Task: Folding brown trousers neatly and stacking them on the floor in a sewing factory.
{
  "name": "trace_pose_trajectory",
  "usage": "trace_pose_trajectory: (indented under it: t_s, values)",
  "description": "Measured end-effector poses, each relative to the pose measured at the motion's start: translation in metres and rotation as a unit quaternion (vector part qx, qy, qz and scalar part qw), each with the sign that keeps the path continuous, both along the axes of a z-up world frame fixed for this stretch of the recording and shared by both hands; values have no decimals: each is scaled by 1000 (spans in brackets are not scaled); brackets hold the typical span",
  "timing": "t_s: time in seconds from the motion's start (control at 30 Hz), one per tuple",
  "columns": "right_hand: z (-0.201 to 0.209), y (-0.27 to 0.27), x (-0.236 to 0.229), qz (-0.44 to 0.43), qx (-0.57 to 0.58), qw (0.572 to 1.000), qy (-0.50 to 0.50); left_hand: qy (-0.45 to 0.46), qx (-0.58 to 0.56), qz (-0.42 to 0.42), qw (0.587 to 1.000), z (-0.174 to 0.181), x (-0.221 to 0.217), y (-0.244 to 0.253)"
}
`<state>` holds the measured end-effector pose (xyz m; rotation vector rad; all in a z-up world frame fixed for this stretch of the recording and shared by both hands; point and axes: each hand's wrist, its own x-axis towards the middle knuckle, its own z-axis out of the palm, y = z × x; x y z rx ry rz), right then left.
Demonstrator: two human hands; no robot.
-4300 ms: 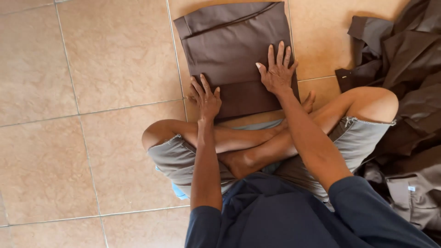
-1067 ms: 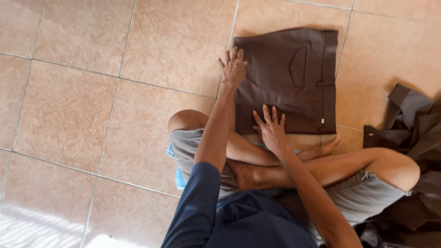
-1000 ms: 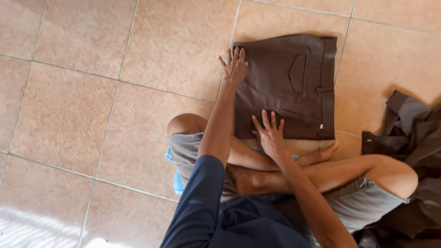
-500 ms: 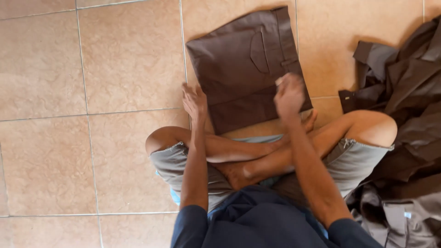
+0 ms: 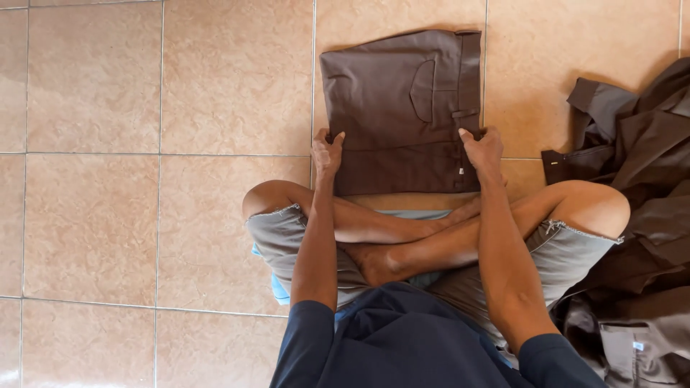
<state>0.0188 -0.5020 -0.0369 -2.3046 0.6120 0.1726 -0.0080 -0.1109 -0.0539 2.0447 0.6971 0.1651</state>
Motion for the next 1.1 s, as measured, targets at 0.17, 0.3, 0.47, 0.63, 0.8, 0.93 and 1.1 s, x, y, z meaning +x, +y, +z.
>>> trace_pose_trajectory:
  t_s: [0.17,0.3,0.47,0.63,0.8,0.93,1.1]
  values:
    - [41,8,-5,14,61,996,-59,-12,-6,-16,1000,60,2,-12]
    - [16,2,-4,27,15,999,-13,16,5,-12,1000,23,6,-1]
    - [54,21,-13,18,57,997,-52,10,38,-51,998,70,14,-10]
    - [34,17,-7,29,4,1000,-10,93,-5,-46,995,22,23,7]
    - [38,23,-7,57,8,998,-34,99,-13,-57,993,-10,35,18]
    - [35,22,-3,65,28,994,-83,112,-37,-81,990,14,40,10]
    - [58,29,-5,56,61,991,-106,103,-30,-67,992,59,28,-7]
